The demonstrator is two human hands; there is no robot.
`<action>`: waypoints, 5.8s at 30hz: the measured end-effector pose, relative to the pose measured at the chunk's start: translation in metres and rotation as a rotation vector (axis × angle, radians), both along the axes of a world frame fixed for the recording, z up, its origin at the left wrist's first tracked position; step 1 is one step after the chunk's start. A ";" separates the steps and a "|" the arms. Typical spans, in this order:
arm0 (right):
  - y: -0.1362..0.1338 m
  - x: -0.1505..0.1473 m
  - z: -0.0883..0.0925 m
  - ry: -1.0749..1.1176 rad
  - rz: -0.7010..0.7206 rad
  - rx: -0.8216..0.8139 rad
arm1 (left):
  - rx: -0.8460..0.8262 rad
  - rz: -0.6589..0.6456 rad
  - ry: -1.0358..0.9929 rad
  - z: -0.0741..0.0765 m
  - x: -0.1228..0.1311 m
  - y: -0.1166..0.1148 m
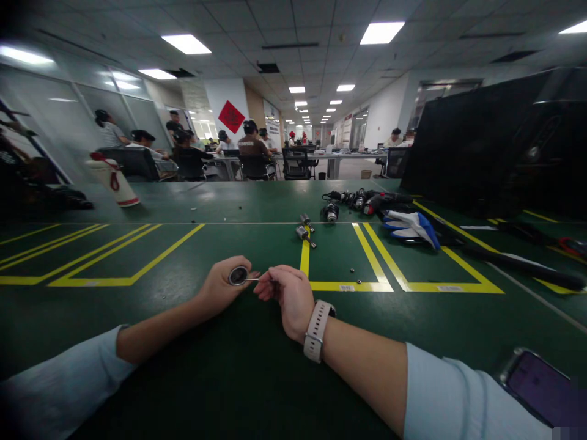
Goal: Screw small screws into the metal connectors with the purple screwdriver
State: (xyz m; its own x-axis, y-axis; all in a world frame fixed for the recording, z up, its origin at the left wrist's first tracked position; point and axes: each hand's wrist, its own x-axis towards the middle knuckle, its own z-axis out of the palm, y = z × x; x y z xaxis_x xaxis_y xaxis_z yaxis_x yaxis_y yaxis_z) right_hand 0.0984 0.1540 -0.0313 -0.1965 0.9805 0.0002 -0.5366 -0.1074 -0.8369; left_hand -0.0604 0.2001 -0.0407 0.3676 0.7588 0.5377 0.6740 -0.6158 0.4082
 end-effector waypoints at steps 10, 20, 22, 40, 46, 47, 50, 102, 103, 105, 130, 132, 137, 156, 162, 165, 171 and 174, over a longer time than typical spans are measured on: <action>0.000 0.001 0.000 0.033 0.001 0.015 | -0.093 -0.005 -0.140 -0.003 -0.001 0.004; -0.001 0.000 -0.003 -0.069 -0.075 0.183 | -0.080 0.021 -0.049 -0.001 -0.001 0.001; -0.003 0.000 -0.004 -0.169 -0.097 0.279 | -0.077 0.017 -0.021 0.001 0.000 0.000; 0.003 -0.002 -0.007 -0.146 -0.122 0.119 | -0.086 -0.004 0.077 0.002 -0.001 0.001; 0.004 -0.001 -0.003 -0.013 -0.051 0.012 | -0.118 -0.024 -0.063 -0.002 -0.002 0.004; 0.004 0.000 -0.002 -0.001 -0.048 -0.004 | -0.120 -0.031 -0.073 -0.002 -0.002 0.004; 0.003 0.000 0.000 0.012 -0.041 -0.037 | -0.124 -0.038 -0.074 -0.002 -0.002 0.004; 0.004 0.000 -0.005 -0.035 -0.110 0.064 | -0.185 -0.102 -0.053 0.001 -0.001 0.001; 0.003 0.000 -0.005 -0.072 -0.126 0.104 | -0.182 -0.094 -0.041 0.001 -0.001 0.001; 0.002 -0.001 -0.006 -0.141 -0.146 0.169 | -0.170 -0.079 -0.016 0.002 -0.001 0.001; -0.012 0.001 0.004 -0.651 -0.249 0.463 | -0.087 -0.070 0.241 0.004 0.000 -0.001; -0.009 0.001 0.003 -0.583 -0.226 0.392 | -0.085 -0.086 0.255 0.004 0.000 -0.002; 0.001 0.001 -0.006 -0.289 -0.182 0.202 | -0.132 -0.081 0.188 0.005 0.001 -0.002; 0.006 0.000 -0.006 0.014 -0.154 0.009 | -0.216 -0.095 -0.030 0.001 0.000 0.002; 0.006 -0.001 -0.007 0.032 -0.128 0.013 | -0.219 -0.093 -0.034 0.003 0.001 0.001; 0.006 0.000 -0.007 0.017 -0.116 0.020 | -0.225 -0.096 -0.046 0.005 0.002 -0.001; 0.007 0.001 -0.004 0.059 -0.130 -0.069 | -0.248 -0.089 -0.017 0.005 0.003 0.000; 0.009 0.001 -0.003 0.121 -0.140 -0.121 | -0.258 -0.075 0.013 0.005 0.003 0.000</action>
